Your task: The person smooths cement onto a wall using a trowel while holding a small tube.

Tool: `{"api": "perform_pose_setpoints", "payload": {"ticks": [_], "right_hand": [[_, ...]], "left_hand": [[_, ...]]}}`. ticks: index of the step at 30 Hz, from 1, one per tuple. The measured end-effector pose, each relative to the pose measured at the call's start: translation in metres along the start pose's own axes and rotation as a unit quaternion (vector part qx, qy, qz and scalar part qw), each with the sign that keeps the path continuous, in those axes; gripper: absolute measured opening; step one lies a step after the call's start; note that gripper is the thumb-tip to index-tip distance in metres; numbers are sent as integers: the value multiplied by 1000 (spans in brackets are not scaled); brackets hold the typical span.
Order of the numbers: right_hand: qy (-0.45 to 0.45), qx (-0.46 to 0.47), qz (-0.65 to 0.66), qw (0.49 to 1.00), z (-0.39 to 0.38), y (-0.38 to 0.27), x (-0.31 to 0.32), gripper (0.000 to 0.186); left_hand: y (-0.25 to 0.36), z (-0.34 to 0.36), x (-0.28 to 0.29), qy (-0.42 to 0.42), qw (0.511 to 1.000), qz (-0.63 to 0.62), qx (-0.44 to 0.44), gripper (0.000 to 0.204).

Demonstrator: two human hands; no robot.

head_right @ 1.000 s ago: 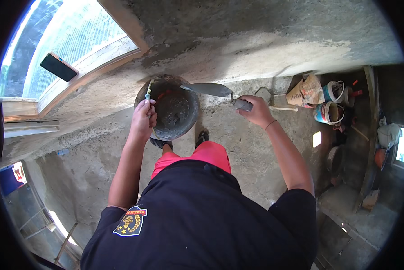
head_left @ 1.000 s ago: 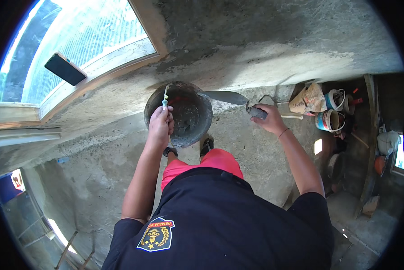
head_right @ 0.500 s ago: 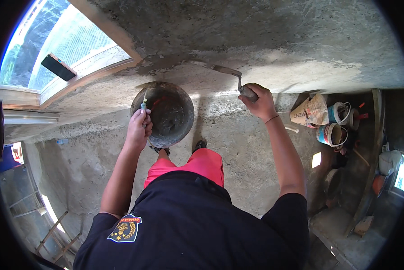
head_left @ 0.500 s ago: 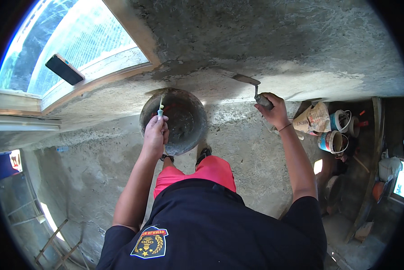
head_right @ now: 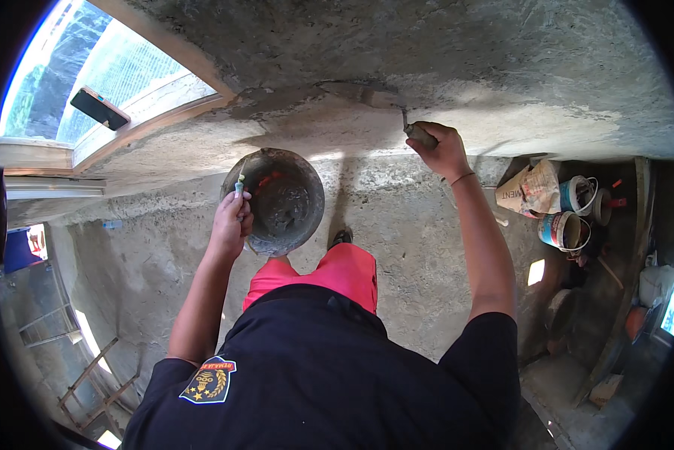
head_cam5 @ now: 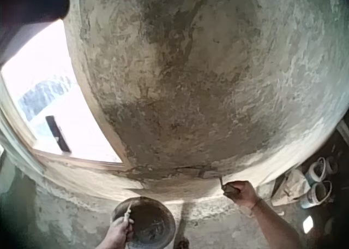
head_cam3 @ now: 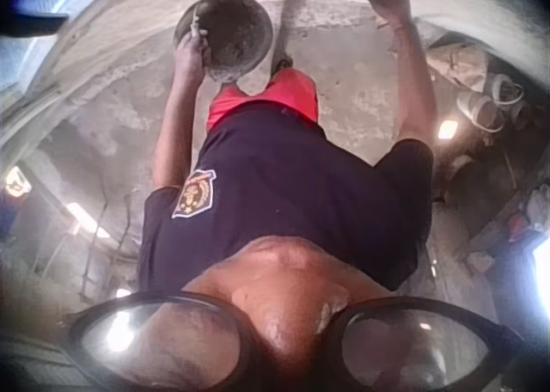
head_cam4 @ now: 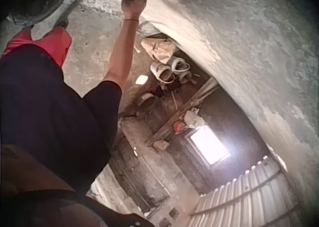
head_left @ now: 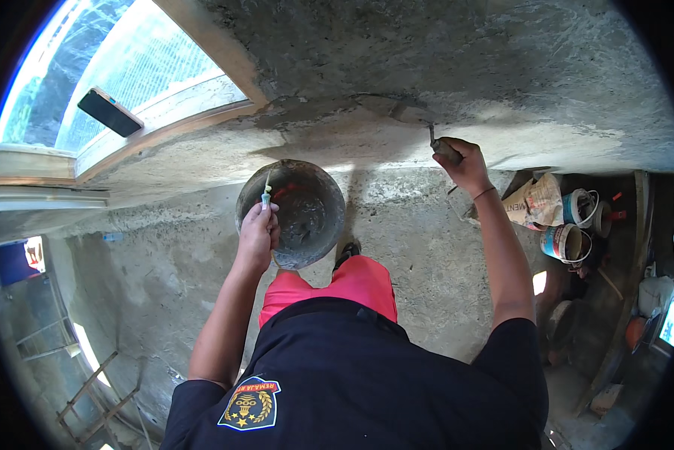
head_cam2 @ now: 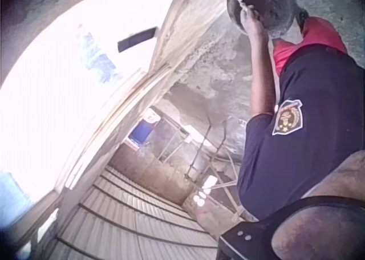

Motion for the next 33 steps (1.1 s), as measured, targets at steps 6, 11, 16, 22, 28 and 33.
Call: {"api": "perform_pose_setpoints", "payload": {"ticks": [6,11,16,22,28,33], "right_hand": [[13,-33,40,999,-28,17,-4,28],[27,7,-8,1000,-44,-5,-20,31],[20,8,-24,999,-24,-21,-34,36],[41,-29,13,999,-21,-3,-43,38],[43,-61,103,992,-46,4,-44,37],[12,-17,50,999,-31,-13,-46,37]], "left_hand": [[-4,-4,1,-5,1000,0,3,18],[-7,-5,-3,-16,1000,4,-3,19],[-8,-4,-7,-19,1000,13,3,20],[-10,-5,-10,-17,1000,22,5,20],[-10,-4,-8,-7,1000,21,13,19],[-14,-4,-10,-4,1000,22,20,19]]}}
Point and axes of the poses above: each hand's wrist, its own z-axis towards the middle knuckle, its own x-axis out of the back of the hand, y = z × x, the point moved 1 cm from there along z, towards the middle knuckle, and after that the axes turned 4 degrees about -y, right-handed, at the moved point
